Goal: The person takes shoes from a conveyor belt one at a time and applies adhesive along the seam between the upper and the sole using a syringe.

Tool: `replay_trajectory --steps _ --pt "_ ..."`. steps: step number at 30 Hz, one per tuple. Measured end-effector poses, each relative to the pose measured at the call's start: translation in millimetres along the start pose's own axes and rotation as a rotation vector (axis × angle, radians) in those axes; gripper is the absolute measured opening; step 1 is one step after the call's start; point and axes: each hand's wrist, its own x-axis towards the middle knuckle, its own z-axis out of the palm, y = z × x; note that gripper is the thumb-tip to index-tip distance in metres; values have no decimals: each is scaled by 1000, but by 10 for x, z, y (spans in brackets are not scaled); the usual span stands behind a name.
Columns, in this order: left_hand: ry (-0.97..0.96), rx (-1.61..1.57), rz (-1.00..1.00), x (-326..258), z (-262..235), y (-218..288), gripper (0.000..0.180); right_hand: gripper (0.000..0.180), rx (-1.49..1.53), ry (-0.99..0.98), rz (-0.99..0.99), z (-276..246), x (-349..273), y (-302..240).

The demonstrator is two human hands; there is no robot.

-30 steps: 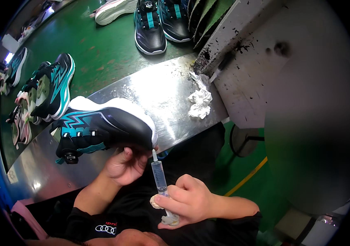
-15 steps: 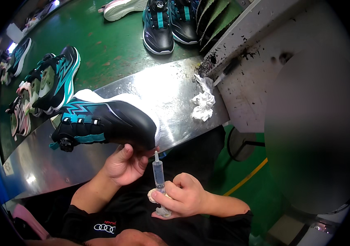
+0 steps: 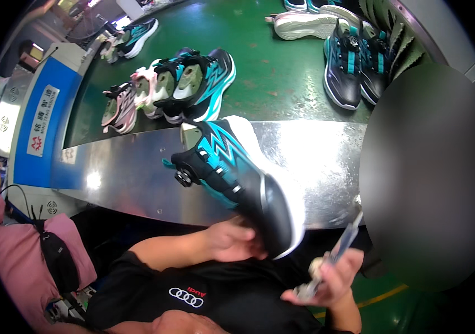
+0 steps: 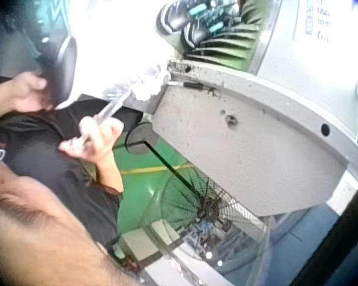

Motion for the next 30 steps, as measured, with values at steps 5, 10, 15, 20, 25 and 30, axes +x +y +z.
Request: replay_trajectory --steps 5,10,15,20,25,30 --pt "333 156 211 -977 338 193 67 81 62 49 99 441 257 592" --pt "319 566 328 -632 431 578 79 80 102 113 140 687 322 785" --pt "184 657 405 735 283 1406 45 79 93 113 175 687 347 706" --pt "385 817 367 1107 340 1337 30 80 95 110 214 747 359 700" --pt "400 1275 1058 77 191 1421 41 78 90 128 198 658 397 697" --pt "815 1770 1097 -88 23 1984 83 77 106 138 200 668 410 699"
